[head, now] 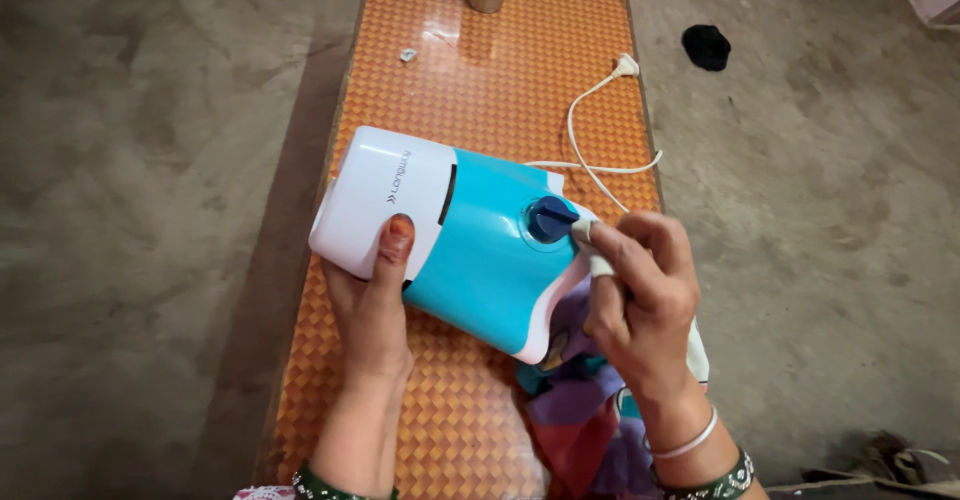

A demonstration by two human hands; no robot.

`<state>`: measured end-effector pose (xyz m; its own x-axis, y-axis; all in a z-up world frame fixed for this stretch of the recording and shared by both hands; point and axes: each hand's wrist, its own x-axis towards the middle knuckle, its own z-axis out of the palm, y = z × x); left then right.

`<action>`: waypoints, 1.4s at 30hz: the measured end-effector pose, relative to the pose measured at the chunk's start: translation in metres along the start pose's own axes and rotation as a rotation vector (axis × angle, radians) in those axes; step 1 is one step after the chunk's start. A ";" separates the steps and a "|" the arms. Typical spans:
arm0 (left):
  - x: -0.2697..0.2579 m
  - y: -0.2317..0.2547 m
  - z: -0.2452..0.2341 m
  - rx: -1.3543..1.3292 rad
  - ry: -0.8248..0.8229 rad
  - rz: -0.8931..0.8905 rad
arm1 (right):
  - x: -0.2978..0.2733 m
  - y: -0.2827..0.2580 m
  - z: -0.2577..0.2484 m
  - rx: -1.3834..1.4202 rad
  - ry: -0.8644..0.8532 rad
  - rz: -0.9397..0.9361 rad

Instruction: The person wipes the exterior of a small white and blue appliance with a colorful cloth. They rotate the appliance to clean different sides, including the control knob and base, while holding it on a patterned mat.

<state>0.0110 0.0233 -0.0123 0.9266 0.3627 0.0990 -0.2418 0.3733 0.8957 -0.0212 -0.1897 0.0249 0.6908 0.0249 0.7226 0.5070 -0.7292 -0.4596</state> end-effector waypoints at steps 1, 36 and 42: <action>0.001 0.000 -0.001 -0.001 -0.011 -0.004 | 0.002 0.004 0.000 0.062 -0.012 0.034; 0.020 -0.014 -0.034 0.013 -0.345 -0.551 | -0.005 -0.004 -0.013 0.481 -0.260 0.111; 0.018 -0.010 -0.026 -0.006 -0.353 -0.621 | -0.008 -0.016 -0.053 0.297 0.134 0.018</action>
<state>0.0224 0.0479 -0.0309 0.9313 -0.2159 -0.2932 0.3602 0.4267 0.8296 -0.0619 -0.2144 0.0540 0.6370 -0.0911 0.7655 0.6373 -0.4966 -0.5894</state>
